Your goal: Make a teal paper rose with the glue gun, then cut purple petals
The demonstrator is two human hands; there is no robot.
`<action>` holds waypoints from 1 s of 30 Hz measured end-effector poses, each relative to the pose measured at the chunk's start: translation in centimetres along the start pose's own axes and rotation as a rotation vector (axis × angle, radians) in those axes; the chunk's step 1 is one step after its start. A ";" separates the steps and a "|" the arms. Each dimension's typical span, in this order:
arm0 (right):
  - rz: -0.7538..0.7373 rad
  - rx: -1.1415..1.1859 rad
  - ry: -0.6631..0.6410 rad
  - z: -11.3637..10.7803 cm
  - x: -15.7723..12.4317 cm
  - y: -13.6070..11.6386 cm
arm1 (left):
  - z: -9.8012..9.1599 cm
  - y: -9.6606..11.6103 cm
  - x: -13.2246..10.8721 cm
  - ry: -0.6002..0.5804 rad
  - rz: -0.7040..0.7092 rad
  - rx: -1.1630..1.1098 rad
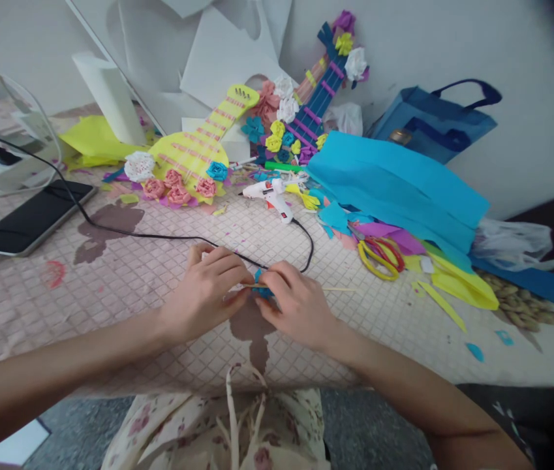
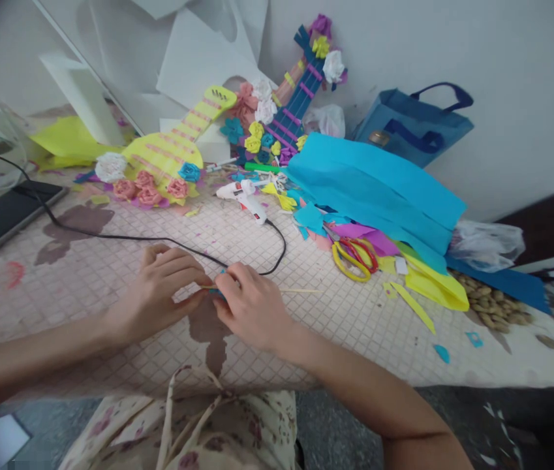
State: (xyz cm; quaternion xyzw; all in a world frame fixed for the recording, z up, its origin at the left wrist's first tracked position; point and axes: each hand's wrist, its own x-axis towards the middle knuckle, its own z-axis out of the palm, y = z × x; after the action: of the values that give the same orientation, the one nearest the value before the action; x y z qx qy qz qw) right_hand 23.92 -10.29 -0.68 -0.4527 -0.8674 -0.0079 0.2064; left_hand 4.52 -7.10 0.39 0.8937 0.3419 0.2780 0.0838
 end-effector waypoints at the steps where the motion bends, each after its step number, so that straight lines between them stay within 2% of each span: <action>1: -0.001 0.024 -0.005 -0.2 0.1 0.2 | -0.1 0.0 0.2 0.001 -0.001 0.008; 7: 0.022 0.090 -0.083 -1.8 0.6 1.9 | -0.2 -0.3 1.5 -0.015 0.010 0.002; 13: 0.069 0.175 -0.084 -2.5 0.5 3.5 | 1.0 -1.2 1.0 -0.028 0.006 0.001; 18: 0.124 0.203 -0.060 -1.6 0.3 2.6 | 1.3 -1.6 0.5 -0.054 -0.015 -0.027; 24: 0.064 0.018 -0.074 0.6 0.0 0.9 | 1.1 -1.6 0.2 -0.038 0.002 -0.012; 30: 0.001 -0.063 -0.104 0.6 0.2 1.5 | 0.7 -1.8 -0.1 -0.074 0.018 -0.049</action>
State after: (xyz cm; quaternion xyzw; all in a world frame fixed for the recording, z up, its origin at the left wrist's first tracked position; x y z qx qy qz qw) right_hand 24.76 -9.18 -1.45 -0.4593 -0.8760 -0.0115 0.1467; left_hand 3.84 -5.76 -0.81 0.9041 0.3237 0.2538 0.1158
